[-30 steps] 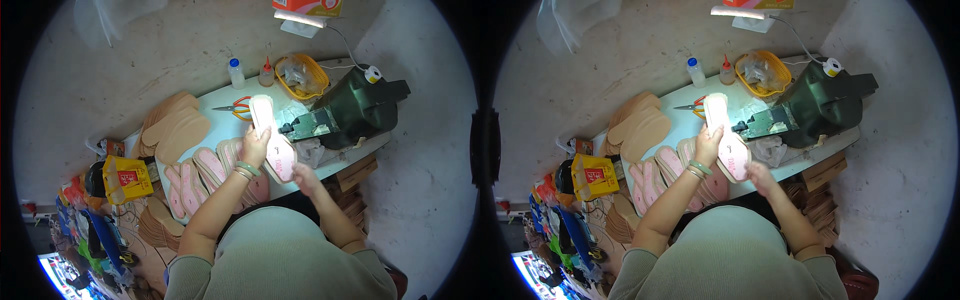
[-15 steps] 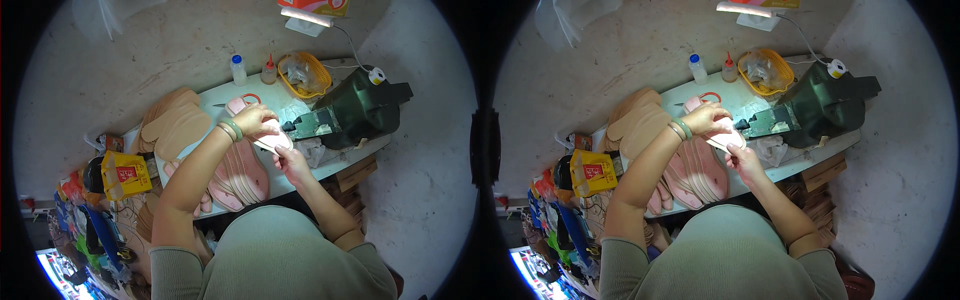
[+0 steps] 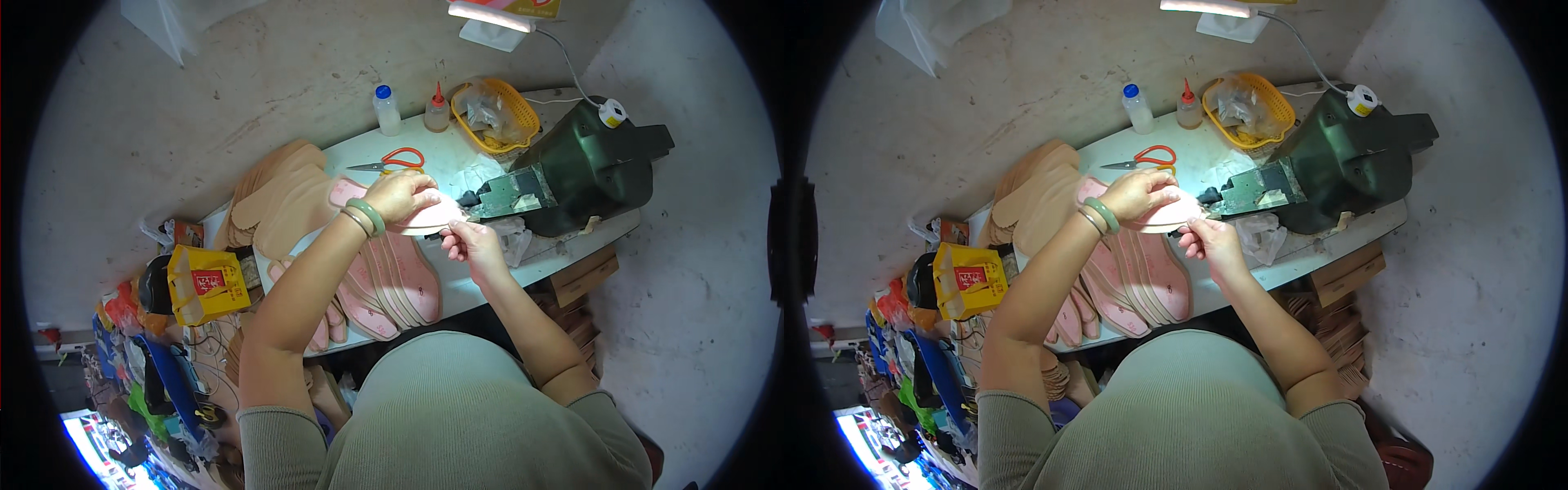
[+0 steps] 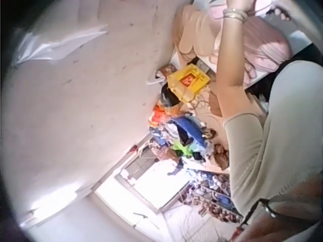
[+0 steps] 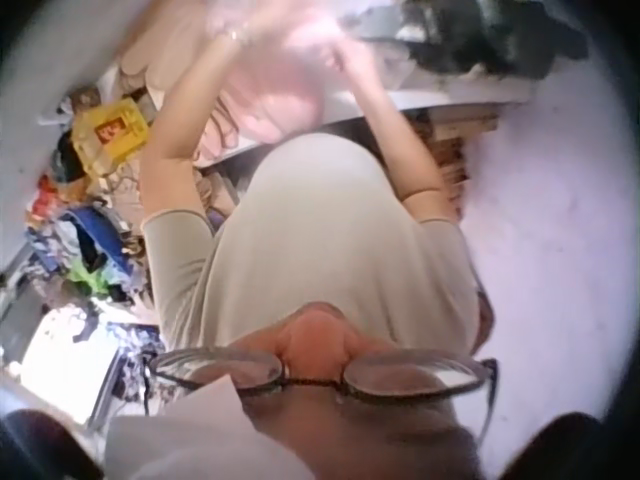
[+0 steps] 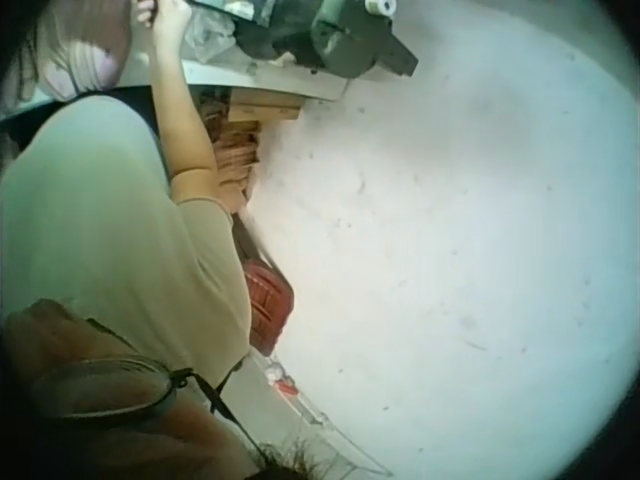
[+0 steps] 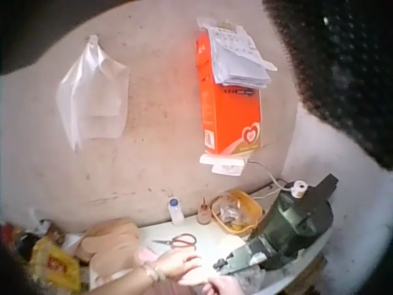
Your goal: Inspecting and stacking shoe insoles at a workbench, followed by cutting shoe straps using scissors.
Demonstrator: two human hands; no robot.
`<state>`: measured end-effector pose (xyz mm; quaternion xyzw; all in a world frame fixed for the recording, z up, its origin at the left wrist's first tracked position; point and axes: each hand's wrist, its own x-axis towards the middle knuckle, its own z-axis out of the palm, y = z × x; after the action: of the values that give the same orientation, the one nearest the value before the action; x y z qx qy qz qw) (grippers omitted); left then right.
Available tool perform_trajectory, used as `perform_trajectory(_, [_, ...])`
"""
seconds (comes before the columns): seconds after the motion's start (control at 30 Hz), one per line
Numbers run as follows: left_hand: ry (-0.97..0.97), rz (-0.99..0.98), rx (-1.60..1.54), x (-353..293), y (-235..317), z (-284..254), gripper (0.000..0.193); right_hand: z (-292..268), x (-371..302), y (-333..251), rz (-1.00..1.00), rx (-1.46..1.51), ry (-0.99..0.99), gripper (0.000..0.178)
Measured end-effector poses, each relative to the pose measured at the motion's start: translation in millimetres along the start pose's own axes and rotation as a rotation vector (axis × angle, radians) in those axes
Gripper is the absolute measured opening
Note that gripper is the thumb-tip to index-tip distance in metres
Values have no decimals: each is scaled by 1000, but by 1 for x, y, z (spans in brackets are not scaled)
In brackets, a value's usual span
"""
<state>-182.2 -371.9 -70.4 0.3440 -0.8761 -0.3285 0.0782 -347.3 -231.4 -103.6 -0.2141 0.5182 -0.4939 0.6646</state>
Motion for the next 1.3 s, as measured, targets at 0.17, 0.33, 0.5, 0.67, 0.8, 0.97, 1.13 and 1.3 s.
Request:
perform_trajectory(0.17, [41, -191, -39, -18, 23, 6, 32, -9, 1, -3, -28, -74, 10, 24])
perform_trajectory(0.33, [223, -289, -79, -33, 32, 27, 33, -15, -1, -11, -51, -138, -1, 27])
perform_trajectory(0.5, [309, -367, -154, -43, 40, 46, 33, -21, -9, 4, -116, -206, 11, 27])
perform_trajectory(0.67, [312, -470, -218, -44, 55, 66, 33, -21, -34, 33, -144, -149, -37, 30])
perform_trajectory(0.8, [402, -447, -162, -45, 62, 78, 38, -27, -57, 48, -193, -214, -27, 35])
perform_trajectory(0.97, [401, -432, -189, -36, 59, 74, 44, -28, -68, 55, -186, -290, 45, 40])
perform_trajectory(1.13, [550, -415, -387, -27, 41, 75, 43, -33, -46, 35, -351, -538, 112, 36])
perform_trajectory(1.3, [727, -466, -474, -16, 25, 78, 36, -32, -27, 6, -586, -1099, 188, 27])
